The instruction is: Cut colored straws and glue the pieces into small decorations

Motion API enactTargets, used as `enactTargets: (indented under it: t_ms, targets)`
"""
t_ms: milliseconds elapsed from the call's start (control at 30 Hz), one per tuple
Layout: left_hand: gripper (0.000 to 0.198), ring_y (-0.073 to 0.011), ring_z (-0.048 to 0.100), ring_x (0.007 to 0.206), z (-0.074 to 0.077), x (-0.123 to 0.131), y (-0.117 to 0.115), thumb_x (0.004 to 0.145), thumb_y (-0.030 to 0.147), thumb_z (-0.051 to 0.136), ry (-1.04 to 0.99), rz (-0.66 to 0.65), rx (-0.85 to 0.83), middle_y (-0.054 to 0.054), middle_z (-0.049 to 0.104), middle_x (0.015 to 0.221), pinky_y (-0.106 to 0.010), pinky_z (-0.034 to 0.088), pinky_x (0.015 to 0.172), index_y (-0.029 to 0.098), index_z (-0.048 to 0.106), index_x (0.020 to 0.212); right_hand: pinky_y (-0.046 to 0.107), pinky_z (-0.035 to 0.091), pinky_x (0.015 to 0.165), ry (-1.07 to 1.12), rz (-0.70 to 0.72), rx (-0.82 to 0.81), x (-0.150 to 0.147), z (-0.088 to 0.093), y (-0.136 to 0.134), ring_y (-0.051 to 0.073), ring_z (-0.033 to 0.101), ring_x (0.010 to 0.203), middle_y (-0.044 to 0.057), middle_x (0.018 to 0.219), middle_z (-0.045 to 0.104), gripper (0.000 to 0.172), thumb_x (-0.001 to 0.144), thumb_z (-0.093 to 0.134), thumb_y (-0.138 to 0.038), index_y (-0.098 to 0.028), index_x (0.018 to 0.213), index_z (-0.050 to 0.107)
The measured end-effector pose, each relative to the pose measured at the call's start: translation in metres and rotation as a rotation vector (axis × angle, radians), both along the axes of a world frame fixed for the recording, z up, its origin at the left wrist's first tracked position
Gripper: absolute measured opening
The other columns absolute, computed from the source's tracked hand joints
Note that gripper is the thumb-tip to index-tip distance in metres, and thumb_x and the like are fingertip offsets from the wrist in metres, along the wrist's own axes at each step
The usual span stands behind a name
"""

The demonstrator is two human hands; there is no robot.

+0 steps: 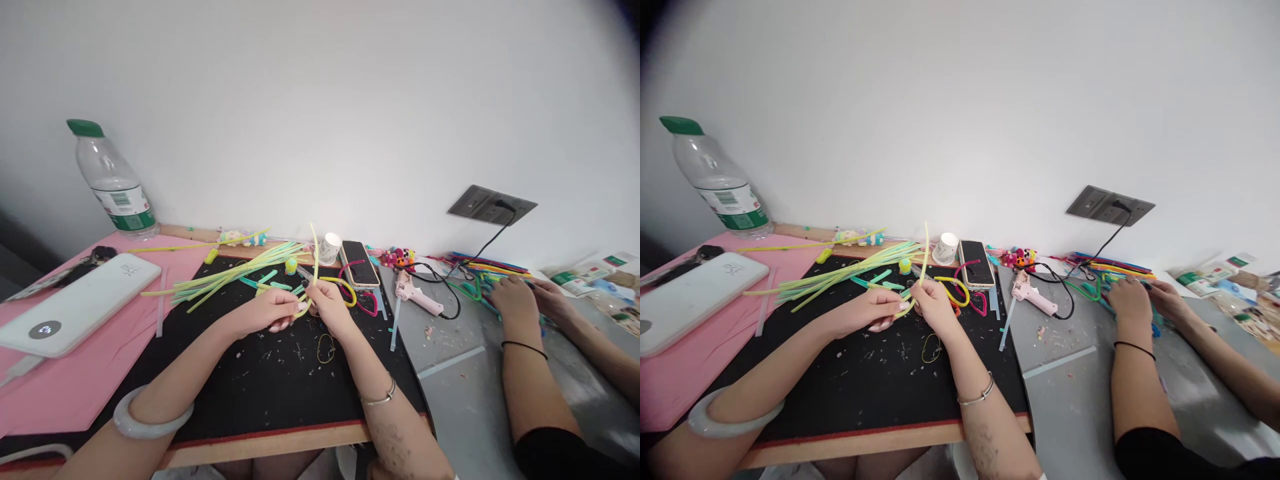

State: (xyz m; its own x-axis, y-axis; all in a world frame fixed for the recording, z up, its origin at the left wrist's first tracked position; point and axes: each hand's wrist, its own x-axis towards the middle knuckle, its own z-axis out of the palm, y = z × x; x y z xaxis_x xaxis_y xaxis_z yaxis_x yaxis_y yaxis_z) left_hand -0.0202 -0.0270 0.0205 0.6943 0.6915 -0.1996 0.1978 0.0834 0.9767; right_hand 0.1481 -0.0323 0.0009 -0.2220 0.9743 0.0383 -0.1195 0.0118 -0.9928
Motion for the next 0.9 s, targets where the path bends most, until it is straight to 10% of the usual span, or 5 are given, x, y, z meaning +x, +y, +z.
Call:
enactTargets:
  t_ms: [333, 900]
  targets:
    - [0.028, -0.0158, 0.048, 0.068, -0.0069, 0.0026, 0.0025, 0.089, 0.04, 0.043, 0.188, 0.273, 0.774, 0.0, 0.052, 0.07, -0.026, 0.036, 0.065, 0.02, 0.053, 0.071, 0.023, 0.021, 0.044, -0.188, -0.344, 0.223, -0.0024, -0.0016, -0.0015, 0.007, 0.025, 0.045, -0.007, 0.049, 0.033, 0.039, 0.086, 0.049, -0.044, -0.02, 0.058, 0.036]
    - [0.034, -0.0162, 0.051, 0.072, -0.0096, -0.0026, 0.0054, 0.095, 0.032, 0.033, 0.278, 0.184, 0.952, -0.002, 0.054, 0.075, -0.026, 0.037, 0.067, 0.019, 0.059, 0.078, 0.022, 0.02, 0.04, 0.133, -0.211, 0.089, -0.0037, -0.0042, 0.0049, 0.005, 0.027, 0.037, -0.007, 0.041, 0.033, 0.042, 0.081, 0.056, -0.044, -0.019, 0.051, 0.041]
